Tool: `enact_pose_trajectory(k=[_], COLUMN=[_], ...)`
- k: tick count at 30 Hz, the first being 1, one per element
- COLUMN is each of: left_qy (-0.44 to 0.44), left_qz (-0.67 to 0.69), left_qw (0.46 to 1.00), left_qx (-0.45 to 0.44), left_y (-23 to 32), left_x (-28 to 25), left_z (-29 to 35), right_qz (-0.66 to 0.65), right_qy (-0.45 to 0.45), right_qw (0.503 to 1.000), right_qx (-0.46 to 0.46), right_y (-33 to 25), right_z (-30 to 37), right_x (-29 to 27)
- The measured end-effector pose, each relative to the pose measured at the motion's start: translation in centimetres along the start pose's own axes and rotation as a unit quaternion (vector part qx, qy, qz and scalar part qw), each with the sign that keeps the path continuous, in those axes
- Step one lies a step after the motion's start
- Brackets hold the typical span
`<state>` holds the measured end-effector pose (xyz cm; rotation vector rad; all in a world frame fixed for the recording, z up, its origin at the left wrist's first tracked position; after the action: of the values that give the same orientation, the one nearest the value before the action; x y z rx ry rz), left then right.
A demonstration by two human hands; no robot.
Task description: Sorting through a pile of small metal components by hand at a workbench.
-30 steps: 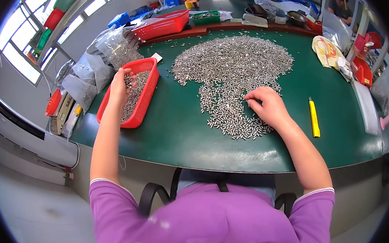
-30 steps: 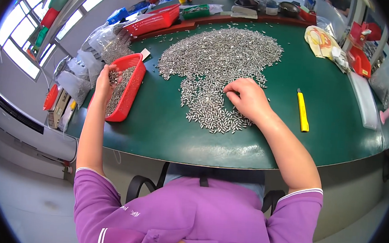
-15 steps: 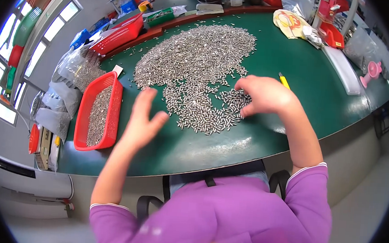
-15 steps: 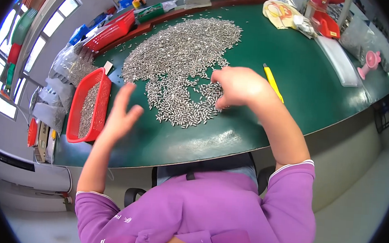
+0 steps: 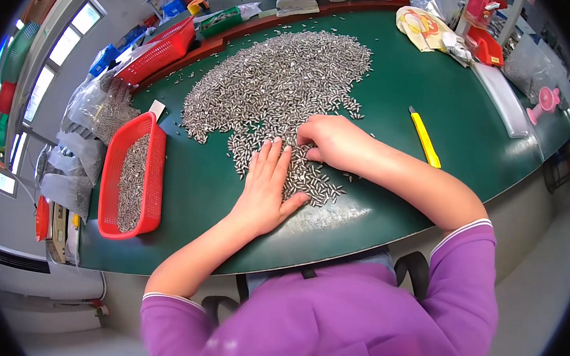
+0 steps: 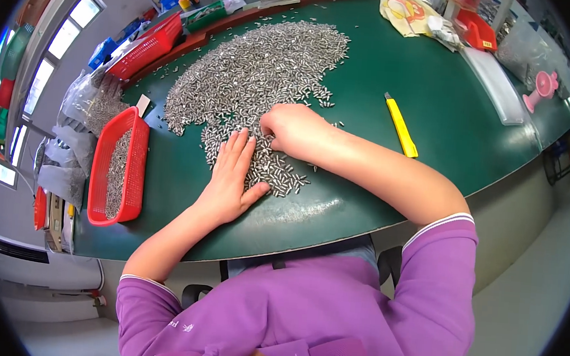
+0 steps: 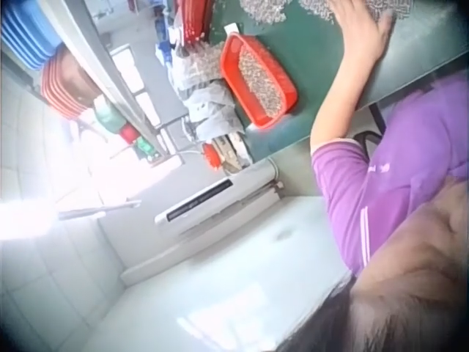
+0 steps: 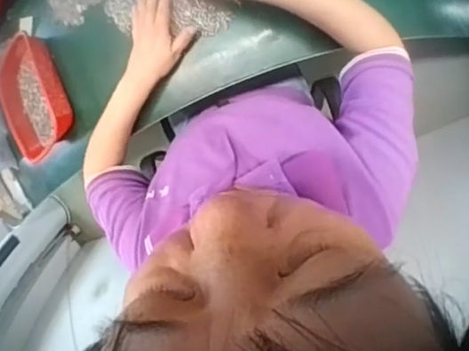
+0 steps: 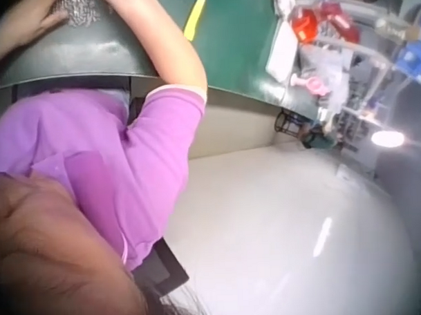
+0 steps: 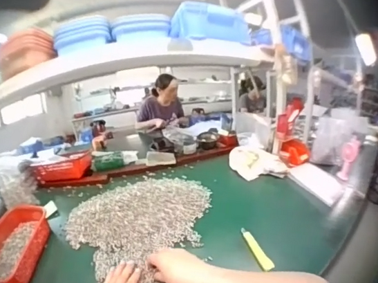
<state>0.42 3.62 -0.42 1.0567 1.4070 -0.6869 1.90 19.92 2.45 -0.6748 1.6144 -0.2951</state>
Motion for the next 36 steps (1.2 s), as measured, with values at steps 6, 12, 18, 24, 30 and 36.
enact_pose_trajectory(k=[6,12,18,24,30,36], left_qy=[0.167,0.102,0.009,-0.006,-0.007,-0.018], left_qz=[0.118,0.586,0.687,0.713,0.773,0.781], left_qw=[0.979,0.773,0.698,0.664,0.602,0.587], left_qx=[-0.021,-0.220,-0.200,-0.224,-0.201,-0.215], left_y=[-0.4,-2.5,-2.0,-2.0,-2.6,-2.9], left_x=[-4.0,-1.5,-0.4,0.2,0.2,0.4], left_z=[0.2,-0.4,0.1,0.3,0.3,0.6], right_qz=[-0.021,-0.179,-0.162,-0.147,-0.032,-0.026], right_qy=[0.033,0.085,0.091,0.066,0.033,0.066], right_qw=[0.999,0.976,0.957,0.970,0.998,0.995], right_qx=[-0.020,-0.095,-0.224,-0.183,-0.037,-0.076], right_y=[0.5,-0.2,-3.5,-3.1,1.1,0.6], right_z=[-1.1,-1.6,-0.3,-0.4,-0.7,-1.0], right_x=[-0.5,-0.2,-0.2,0.2,0.1,0.3])
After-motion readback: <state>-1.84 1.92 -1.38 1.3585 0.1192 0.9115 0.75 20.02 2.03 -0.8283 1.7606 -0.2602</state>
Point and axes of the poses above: each hand's wrist, its own z-axis away from the middle knuckle, its own x-axis out of the palm, y = z × x, the point moved 5 cm from there along -z, towards the middle knuckle, and after that the axes turned 6 degrees about -z, right-handed, at the moved point
